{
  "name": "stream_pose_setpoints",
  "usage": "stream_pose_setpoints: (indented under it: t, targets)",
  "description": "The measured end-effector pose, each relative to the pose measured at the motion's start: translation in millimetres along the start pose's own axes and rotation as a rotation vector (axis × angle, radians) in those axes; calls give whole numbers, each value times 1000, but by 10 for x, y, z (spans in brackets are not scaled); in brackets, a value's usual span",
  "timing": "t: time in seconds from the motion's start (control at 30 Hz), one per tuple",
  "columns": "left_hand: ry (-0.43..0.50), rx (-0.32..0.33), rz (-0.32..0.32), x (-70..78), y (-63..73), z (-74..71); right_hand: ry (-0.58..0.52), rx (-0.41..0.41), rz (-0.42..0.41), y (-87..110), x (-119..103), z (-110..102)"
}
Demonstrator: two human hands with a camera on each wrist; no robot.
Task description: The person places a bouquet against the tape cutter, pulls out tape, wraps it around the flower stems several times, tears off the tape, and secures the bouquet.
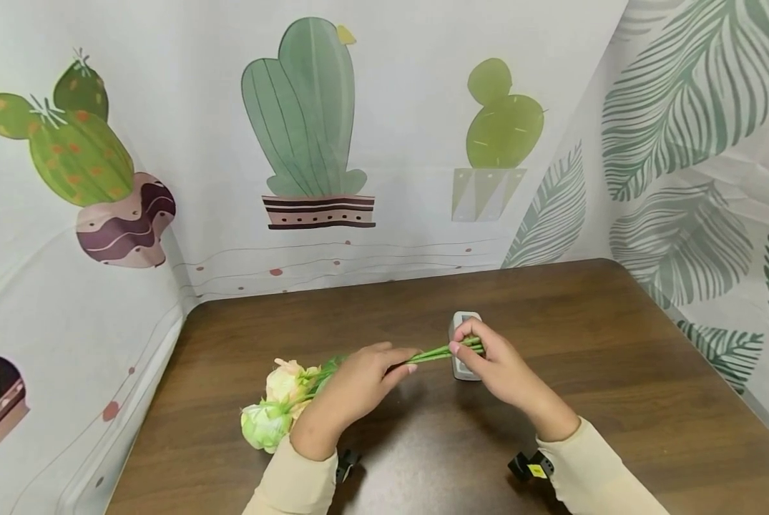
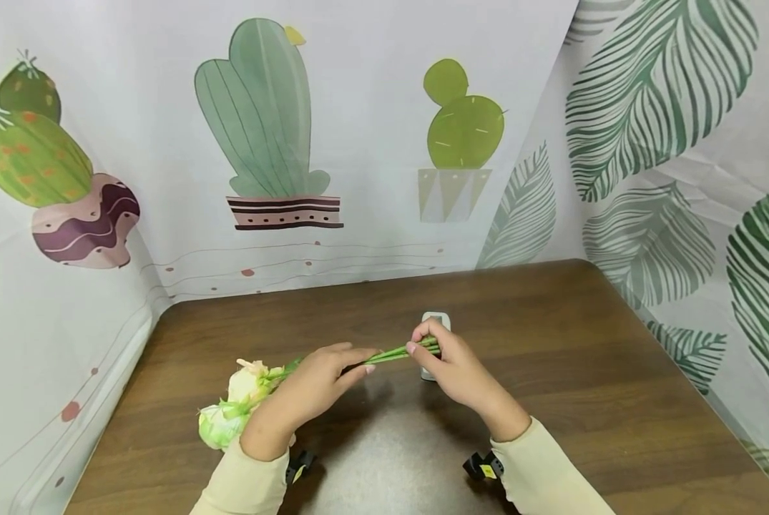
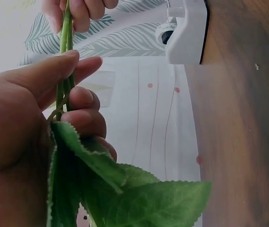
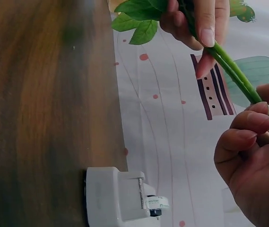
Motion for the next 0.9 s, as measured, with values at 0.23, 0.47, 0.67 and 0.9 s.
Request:
stream_pose_setpoints:
  t: [0.23, 0.47, 0.67, 0.9]
  targets:
    - [-36, 34, 12, 0, -11, 32, -69, 47, -17, -5, 25, 28]
    - [-54, 54, 37, 0, -24, 40, -119, 19, -36, -4, 24, 39]
    - [-28, 38, 3, 10, -37, 69, -136, 42, -31, 2, 29, 30]
    - [37, -9, -58, 0, -44, 96, -164, 30, -65, -11, 47, -22]
Point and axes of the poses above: each hand's wrist, its own y-axis away from the middle knuckle, its own z-axis out of the palm, x = y × z, the point moved 1 cm from there along -y, towards the middle knuckle, and after that the axes turned 7 degrees about x, right-handed, at the moved point
